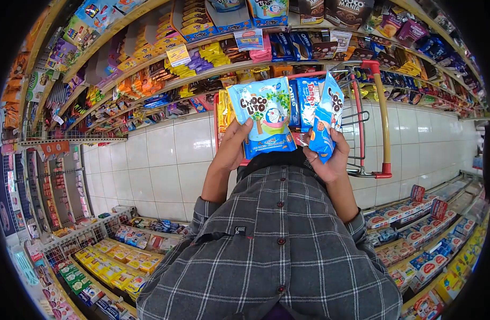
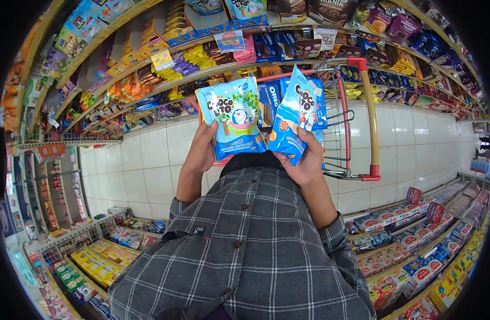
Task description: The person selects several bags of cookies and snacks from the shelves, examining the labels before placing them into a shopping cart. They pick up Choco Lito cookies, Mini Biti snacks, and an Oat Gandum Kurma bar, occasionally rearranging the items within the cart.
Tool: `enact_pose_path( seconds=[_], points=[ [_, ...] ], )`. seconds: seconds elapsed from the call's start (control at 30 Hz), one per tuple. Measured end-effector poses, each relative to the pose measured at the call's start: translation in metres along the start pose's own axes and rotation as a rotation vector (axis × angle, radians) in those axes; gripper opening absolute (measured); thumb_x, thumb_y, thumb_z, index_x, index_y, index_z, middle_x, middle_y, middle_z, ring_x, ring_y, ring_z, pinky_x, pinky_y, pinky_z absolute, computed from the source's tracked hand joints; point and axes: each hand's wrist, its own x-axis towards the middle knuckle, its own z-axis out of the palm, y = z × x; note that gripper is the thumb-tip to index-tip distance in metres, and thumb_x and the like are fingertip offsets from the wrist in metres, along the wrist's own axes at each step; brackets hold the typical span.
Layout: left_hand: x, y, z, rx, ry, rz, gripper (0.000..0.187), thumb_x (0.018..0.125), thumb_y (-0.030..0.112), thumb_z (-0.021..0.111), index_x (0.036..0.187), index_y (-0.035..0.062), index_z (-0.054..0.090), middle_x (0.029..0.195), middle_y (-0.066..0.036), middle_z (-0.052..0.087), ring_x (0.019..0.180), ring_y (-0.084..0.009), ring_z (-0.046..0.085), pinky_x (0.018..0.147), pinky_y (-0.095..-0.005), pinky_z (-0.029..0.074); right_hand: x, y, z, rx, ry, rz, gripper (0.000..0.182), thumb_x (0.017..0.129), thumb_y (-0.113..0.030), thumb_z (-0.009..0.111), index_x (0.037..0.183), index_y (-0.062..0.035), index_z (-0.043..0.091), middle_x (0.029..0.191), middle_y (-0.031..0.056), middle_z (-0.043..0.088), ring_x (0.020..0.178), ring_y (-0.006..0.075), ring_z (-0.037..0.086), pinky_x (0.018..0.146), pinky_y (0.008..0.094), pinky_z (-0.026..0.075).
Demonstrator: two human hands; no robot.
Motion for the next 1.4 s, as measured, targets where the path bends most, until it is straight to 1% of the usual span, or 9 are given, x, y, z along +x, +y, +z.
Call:
enact_pose_path(
  seconds=[0.1, 0.2, 0.5, 0.73, 0.83, 1.0, 1.1, 1.27, 1.4],
  points=[
    [0.000, 0.001, 0.000, -0.018, 0.003, 0.001, 0.046, 0.101, 0.024, 0.054, 0.139, 0.0024, 0.041, 0.134, -0.011, 0.053, 0.121, -0.0203, 0.054, 0.101, -0.0366, 0.047, 0.005, 0.001, -0.012, 0.030, -0.107, -0.014, 0.049, 0.088, -0.023, 0.063, 0.129, -0.0029, 0.047, 0.109, 0.0147, 0.066, 0.089, 0.0259, 0.070, 0.054, 0.0335, 0.057],
    [0.001, 0.001, 0.001, -0.008, -0.011, 0.016, 0.045, 0.101, 0.024, 0.053, 0.139, 0.0024, 0.041, 0.133, -0.011, 0.053, 0.119, -0.0200, 0.055, 0.099, -0.0359, 0.048, 0.003, -0.002, -0.012, 0.034, -0.053, 0.021, 0.049, 0.088, -0.018, 0.063, 0.130, -0.0021, 0.046, 0.113, 0.0147, 0.065, 0.097, 0.0275, 0.069, 0.066, 0.0388, 0.061],
    [0.003, -0.002, 0.002, 0.010, 0.006, -0.001, 0.039, 0.100, 0.022, 0.055, 0.133, 0.0018, 0.048, 0.125, -0.010, 0.059, 0.112, -0.0175, 0.059, 0.092, -0.0328, 0.052, 0.004, 0.005, 0.001, -0.114, 0.068, -0.028, 0.045, 0.091, -0.021, 0.061, 0.130, -0.0013, 0.048, 0.116, 0.0138, 0.065, 0.105, 0.0235, 0.066, 0.089, 0.0392, 0.055],
    [0.016, -0.011, -0.008, 0.218, 0.118, 0.053, 0.046, 0.092, 0.010, 0.065, 0.132, 0.0009, 0.046, 0.121, -0.009, 0.061, 0.107, -0.0175, 0.061, 0.090, -0.0325, 0.051, 0.011, -0.003, -0.005, -0.373, 0.210, -0.043, 0.038, 0.095, -0.024, 0.061, 0.125, -0.0027, 0.053, 0.115, 0.0097, 0.064, 0.104, 0.0204, 0.065, 0.085, 0.0359, 0.055],
    [0.020, -0.017, -0.023, 0.209, 0.155, 0.061, 0.049, 0.086, 0.004, 0.070, 0.129, 0.0000, 0.046, 0.119, -0.011, 0.061, 0.103, -0.0189, 0.063, 0.087, -0.0330, 0.053, 0.009, -0.030, -0.003, -0.610, 0.482, -0.233, 0.043, 0.094, -0.027, 0.065, 0.126, 0.0004, 0.056, 0.115, 0.0099, 0.065, 0.099, 0.0157, 0.065, 0.081, 0.0306, 0.055],
    [0.008, -0.030, -0.052, 0.304, 0.203, -0.036, 0.051, 0.085, 0.000, 0.067, 0.131, -0.0019, 0.045, 0.121, -0.012, 0.061, 0.102, -0.0198, 0.065, 0.086, -0.0312, 0.054, -0.003, -0.075, -0.058, -0.692, 0.632, -0.521, 0.034, 0.096, -0.026, 0.064, 0.119, -0.0012, 0.061, 0.110, 0.0067, 0.066, 0.095, 0.0122, 0.064, 0.082, 0.0275, 0.051],
    [0.002, -0.043, -0.059, 0.314, 0.246, -0.051, 0.049, 0.086, -0.004, 0.064, 0.131, -0.0024, 0.046, 0.120, -0.012, 0.062, 0.102, -0.0192, 0.065, 0.086, -0.0311, 0.054, -0.015, -0.070, -0.081, -0.824, 0.687, -0.506, 0.031, 0.095, -0.023, 0.065, 0.119, -0.0037, 0.062, 0.110, 0.0056, 0.067, 0.093, 0.0113, 0.063, 0.083, 0.0276, 0.050],
    [-0.006, -0.061, -0.067, 0.313, 0.273, -0.119, 0.045, 0.084, -0.004, 0.067, 0.126, -0.0017, 0.050, 0.117, -0.011, 0.064, 0.102, -0.0180, 0.063, 0.087, -0.0304, 0.052, -0.016, -0.026, -0.129, -1.074, 0.660, -0.163, 0.027, 0.091, -0.024, 0.068, 0.107, -0.0018, 0.067, 0.096, 0.0054, 0.071, 0.083, 0.0107, 0.065, 0.075, 0.0265, 0.051],
    [-0.004, -0.078, -0.072, 0.302, 0.282, -0.152, 0.041, 0.085, -0.001, 0.068, 0.123, -0.0012, 0.052, 0.115, -0.010, 0.064, 0.101, -0.0168, 0.063, 0.085, -0.0287, 0.052, 0.002, 0.004, -0.167, -1.172, 0.592, 0.076, 0.039, 0.085, -0.027, 0.074, 0.108, 0.0031, 0.065, 0.098, 0.0104, 0.071, 0.086, 0.0145, 0.067, 0.076, 0.0291, 0.052]
  ],
)
